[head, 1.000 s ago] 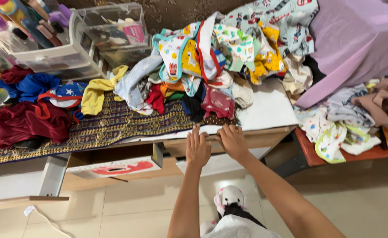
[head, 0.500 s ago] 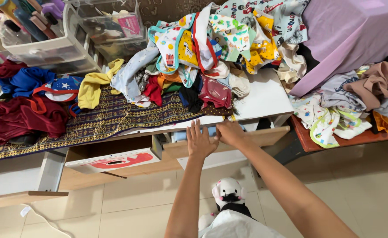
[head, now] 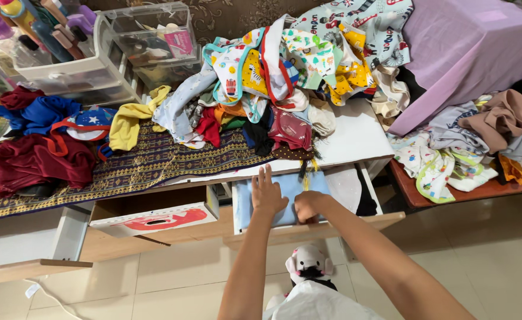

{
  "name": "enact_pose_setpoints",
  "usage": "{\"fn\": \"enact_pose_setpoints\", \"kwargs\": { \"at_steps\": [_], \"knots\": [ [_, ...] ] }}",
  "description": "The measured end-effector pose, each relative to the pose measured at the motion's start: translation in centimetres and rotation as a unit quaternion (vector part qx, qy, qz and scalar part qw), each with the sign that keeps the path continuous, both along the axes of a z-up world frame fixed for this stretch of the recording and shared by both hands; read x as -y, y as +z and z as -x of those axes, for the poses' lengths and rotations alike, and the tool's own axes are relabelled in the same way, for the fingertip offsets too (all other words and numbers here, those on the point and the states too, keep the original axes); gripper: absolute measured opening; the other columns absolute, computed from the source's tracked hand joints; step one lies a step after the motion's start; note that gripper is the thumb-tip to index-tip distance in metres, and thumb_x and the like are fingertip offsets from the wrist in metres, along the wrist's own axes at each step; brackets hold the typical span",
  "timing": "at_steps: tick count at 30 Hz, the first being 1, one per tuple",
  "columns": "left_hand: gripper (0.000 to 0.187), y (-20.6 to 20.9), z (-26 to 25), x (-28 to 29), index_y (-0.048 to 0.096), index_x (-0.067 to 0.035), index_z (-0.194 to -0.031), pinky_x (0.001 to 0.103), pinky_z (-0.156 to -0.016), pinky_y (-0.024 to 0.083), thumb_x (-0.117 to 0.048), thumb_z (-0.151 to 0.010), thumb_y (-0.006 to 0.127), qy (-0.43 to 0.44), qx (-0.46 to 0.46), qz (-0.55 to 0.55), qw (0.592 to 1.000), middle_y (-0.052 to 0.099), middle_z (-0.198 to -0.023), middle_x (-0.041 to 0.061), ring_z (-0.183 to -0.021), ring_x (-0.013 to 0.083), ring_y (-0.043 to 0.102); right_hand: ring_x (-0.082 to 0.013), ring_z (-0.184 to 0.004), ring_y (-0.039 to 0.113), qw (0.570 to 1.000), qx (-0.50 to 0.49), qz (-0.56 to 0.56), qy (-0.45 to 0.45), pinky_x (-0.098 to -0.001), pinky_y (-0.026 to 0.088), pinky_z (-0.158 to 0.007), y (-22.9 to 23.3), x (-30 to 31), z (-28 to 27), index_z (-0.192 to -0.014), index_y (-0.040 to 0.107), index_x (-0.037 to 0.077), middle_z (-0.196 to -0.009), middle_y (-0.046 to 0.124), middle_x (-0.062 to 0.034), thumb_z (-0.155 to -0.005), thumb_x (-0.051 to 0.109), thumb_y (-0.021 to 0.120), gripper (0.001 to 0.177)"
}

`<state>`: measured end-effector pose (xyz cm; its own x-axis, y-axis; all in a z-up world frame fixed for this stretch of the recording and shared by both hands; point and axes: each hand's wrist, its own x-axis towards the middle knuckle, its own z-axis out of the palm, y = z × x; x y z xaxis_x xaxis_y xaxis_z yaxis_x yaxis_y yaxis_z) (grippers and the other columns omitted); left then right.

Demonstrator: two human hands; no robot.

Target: The person organizes a pile of baby clothes by folding them and placing them into the drawers of a wooden dresser.

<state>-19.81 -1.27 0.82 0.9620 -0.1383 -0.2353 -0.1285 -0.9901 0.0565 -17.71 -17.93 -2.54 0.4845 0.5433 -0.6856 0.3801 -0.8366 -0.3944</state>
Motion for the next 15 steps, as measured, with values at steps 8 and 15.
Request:
{"fn": "enact_pose_setpoints", "kwargs": {
  "at_steps": [8, 15],
  "knots": [
    [0.059, -3.5, -1.7, 0.3, 0.058, -0.003, -0.134, 0.053, -0.121, 0.021, -0.034, -0.084, 0.068, 0.026, 0.111, 0.023, 0.993, 0.036, -0.159, 0.014, -0.147, 0.0318, 0.033, -0.0202, -0.067, 0.076, 0.979, -0.114, -0.077, -0.149, -0.0332, 0.061, -0.065, 3.0, 1.2, 1.0, -0.086, 0.074, 0.003, -0.08, 0.078, -0.0089, -0.091, 0.033, 0.071, 0.03],
    [0.051, -2.5, -2.3, 0.5, 0.059, -0.007, -0.129, 0.053, -0.118, 0.027, -0.03, -0.085, 0.068, 0.032, 0.175, 0.006, 0.984, 0.055, -0.132, 0.01, -0.123, 0.0277, 0.054, -0.0136, -0.061, 0.074, 0.949, 0.13, -0.193, -0.213, -0.0302, 0.056, -0.061, 5.0, 2.6, -0.4, -0.085, 0.075, 0.012, -0.072, 0.077, -0.003, -0.096, 0.043, 0.063, 0.035]
  ]
}}
